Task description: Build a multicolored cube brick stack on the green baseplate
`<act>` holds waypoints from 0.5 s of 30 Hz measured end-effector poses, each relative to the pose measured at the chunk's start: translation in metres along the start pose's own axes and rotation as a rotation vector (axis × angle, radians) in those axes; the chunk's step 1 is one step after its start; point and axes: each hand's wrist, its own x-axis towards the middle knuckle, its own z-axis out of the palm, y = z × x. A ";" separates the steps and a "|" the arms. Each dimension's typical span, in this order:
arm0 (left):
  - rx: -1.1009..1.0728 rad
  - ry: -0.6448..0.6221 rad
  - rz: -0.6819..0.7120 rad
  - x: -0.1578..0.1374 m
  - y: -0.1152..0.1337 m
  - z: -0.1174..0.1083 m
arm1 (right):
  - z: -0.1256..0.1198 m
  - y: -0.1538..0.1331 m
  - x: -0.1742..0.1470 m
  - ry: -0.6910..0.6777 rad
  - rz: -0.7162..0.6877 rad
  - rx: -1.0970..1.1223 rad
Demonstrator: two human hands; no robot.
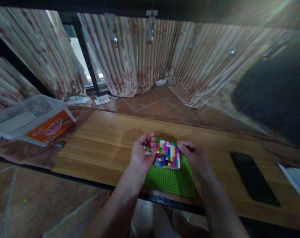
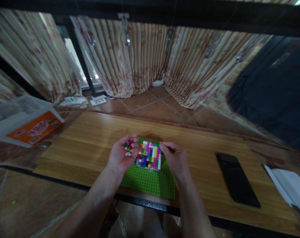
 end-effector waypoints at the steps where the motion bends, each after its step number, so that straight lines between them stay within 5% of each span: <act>1: -0.006 -0.003 0.005 0.000 0.000 0.000 | -0.001 -0.001 -0.001 -0.013 0.009 0.019; 5: -0.043 -0.051 0.027 -0.003 0.001 0.003 | -0.003 -0.007 -0.002 0.149 -0.027 -0.024; 9: -0.078 -0.106 0.058 -0.005 -0.003 0.007 | 0.006 -0.020 -0.011 0.355 -0.236 -0.121; 11: -0.088 -0.121 0.068 -0.007 -0.006 0.008 | 0.016 -0.027 -0.020 0.295 -0.359 -0.127; 15: -0.079 -0.181 0.049 -0.011 -0.011 0.011 | 0.036 -0.038 -0.039 -0.044 -0.485 -0.220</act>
